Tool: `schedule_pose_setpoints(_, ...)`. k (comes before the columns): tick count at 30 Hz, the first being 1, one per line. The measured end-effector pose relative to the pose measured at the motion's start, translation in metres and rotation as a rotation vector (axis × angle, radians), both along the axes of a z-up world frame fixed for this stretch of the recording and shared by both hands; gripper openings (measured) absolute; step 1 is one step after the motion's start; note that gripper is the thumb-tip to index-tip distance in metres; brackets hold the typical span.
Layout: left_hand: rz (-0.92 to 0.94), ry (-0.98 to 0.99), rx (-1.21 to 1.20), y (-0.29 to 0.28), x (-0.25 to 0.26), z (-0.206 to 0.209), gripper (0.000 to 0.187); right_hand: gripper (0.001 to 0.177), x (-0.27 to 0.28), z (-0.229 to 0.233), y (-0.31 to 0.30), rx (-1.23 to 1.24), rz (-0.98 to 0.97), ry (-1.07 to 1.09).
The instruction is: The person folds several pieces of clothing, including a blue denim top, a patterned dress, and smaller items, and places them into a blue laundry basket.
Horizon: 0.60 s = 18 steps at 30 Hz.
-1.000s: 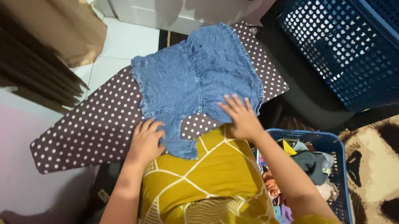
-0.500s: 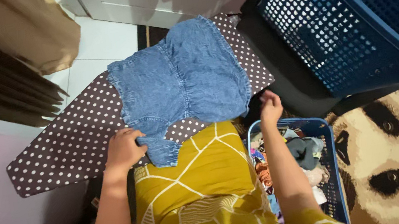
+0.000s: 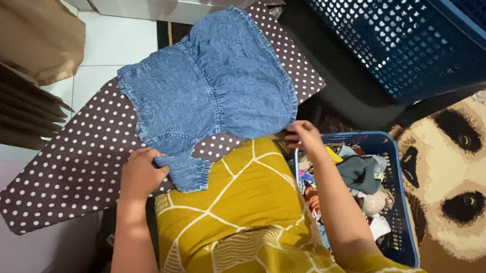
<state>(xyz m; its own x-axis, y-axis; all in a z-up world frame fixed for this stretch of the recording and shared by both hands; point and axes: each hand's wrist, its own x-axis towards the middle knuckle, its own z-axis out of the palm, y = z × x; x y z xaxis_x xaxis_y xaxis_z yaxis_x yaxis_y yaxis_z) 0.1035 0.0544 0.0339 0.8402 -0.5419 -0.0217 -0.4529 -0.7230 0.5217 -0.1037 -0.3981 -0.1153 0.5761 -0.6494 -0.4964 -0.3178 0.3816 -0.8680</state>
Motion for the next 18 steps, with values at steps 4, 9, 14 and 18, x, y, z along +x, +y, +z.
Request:
schedule_pose_setpoints(4,0.01,0.023,-0.007,-0.002,0.002,-0.002,0.027,0.024,0.007,-0.015,0.024,0.025,0.154,0.086)
schedule_pose_setpoints(9,0.014,0.009,-0.127,0.009,0.003,-0.007,0.036,0.028,0.005,-0.024,0.018,0.079,0.09,-0.03)
schedule_pose_setpoints(14,-0.001,0.417,0.048,0.034,-0.001,0.012,0.038,0.037,-0.049,0.048,-0.015,0.106,0.122,-0.213)
schedule_pose_setpoints(18,-0.201,0.549,0.153,0.051,-0.002,0.032,0.044,0.015,-0.063,0.117,-0.025,-0.36,0.347,-0.465)
